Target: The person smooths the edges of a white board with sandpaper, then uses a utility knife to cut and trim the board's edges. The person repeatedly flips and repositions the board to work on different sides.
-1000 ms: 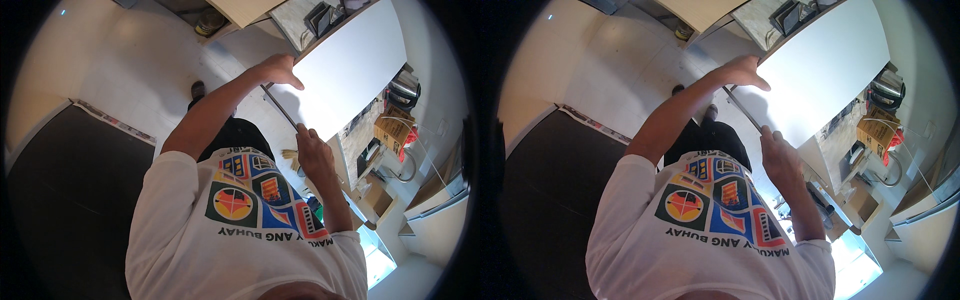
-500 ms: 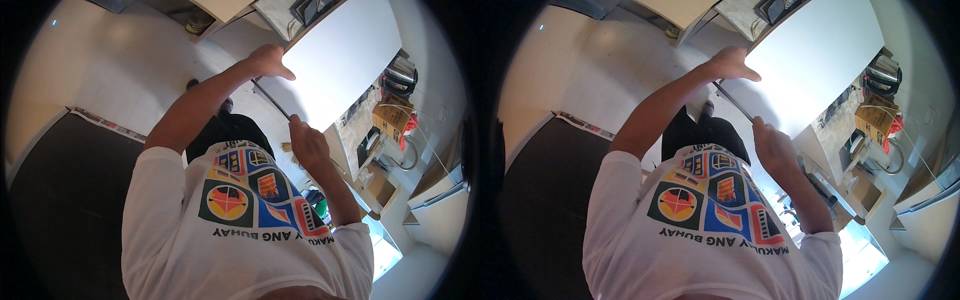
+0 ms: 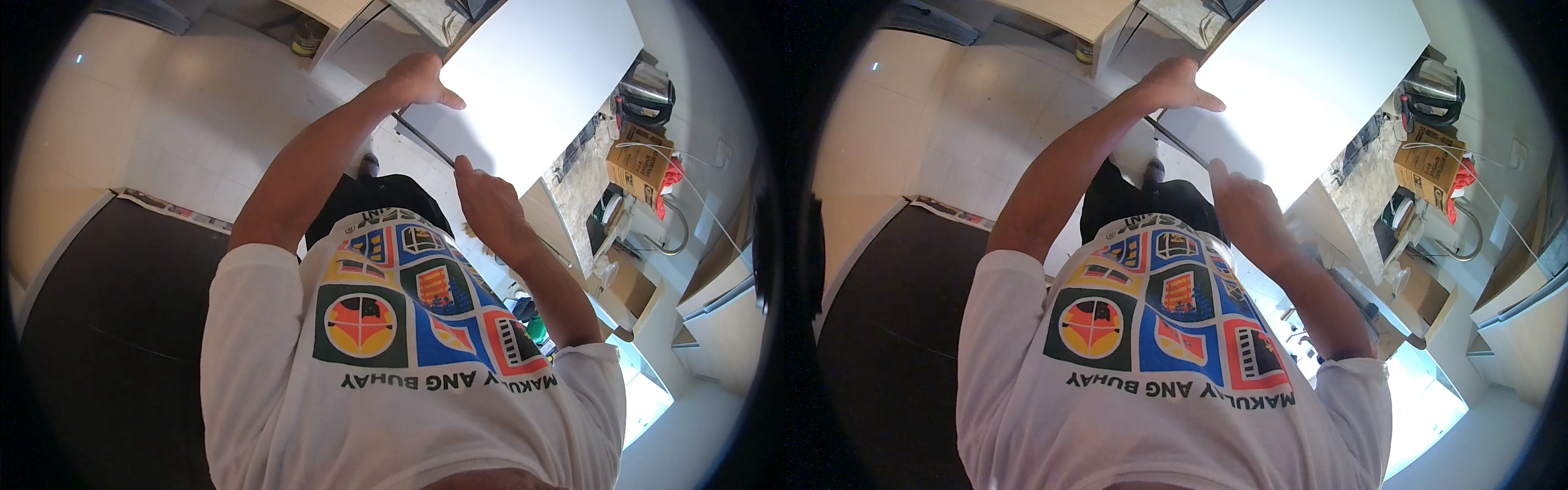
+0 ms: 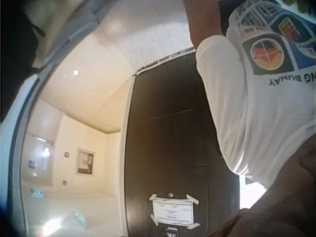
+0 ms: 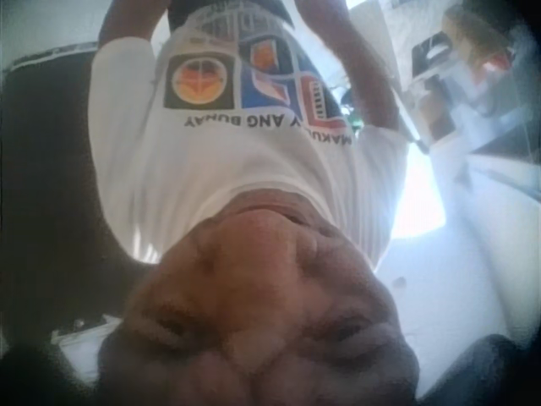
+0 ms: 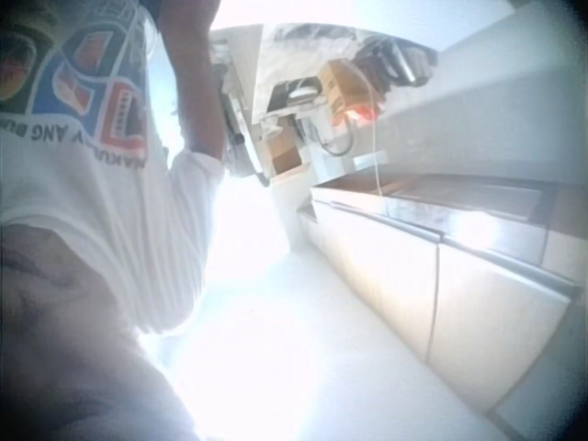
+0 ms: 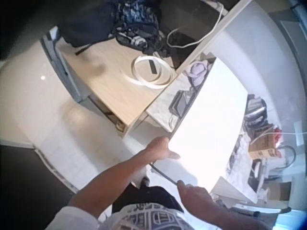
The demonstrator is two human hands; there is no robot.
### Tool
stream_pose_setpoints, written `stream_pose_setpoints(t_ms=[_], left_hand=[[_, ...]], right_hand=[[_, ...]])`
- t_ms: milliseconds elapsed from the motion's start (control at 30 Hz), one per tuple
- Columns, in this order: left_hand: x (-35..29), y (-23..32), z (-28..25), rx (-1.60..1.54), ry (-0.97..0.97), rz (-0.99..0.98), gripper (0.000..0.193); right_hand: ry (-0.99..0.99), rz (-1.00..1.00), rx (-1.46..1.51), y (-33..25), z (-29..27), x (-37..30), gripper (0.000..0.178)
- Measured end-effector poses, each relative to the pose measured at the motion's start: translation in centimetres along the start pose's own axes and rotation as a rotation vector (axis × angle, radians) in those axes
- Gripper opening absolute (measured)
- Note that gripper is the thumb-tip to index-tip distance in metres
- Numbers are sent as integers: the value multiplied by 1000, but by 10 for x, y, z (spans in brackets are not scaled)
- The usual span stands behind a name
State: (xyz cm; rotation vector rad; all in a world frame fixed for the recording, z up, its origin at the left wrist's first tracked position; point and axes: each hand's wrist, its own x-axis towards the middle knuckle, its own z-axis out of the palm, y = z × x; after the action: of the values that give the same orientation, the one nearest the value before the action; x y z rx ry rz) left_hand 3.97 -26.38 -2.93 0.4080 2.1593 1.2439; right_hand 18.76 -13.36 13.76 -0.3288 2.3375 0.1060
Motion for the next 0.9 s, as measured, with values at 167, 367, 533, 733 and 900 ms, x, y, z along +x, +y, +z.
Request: stream_pose_setpoints(t_ms=[167,367,533,733,900], left_hand=[[3,-3,0,12,17,50,69],[-4,-1,-2,-96,75,52,74],[-8,7,8,-62,91,-12,91],[-5,5,28,-104,259,-59,100],[1,1,49,-224,331,-114,92]], right_hand=[[41,-67,9,4,4,12,12],[6,-8,8,-8,13,54,16],[-17,-15,-11,1,14,44,15],[54,-191,-29,22,29,50,16],[191,-276,-41,24,38,49,13]])
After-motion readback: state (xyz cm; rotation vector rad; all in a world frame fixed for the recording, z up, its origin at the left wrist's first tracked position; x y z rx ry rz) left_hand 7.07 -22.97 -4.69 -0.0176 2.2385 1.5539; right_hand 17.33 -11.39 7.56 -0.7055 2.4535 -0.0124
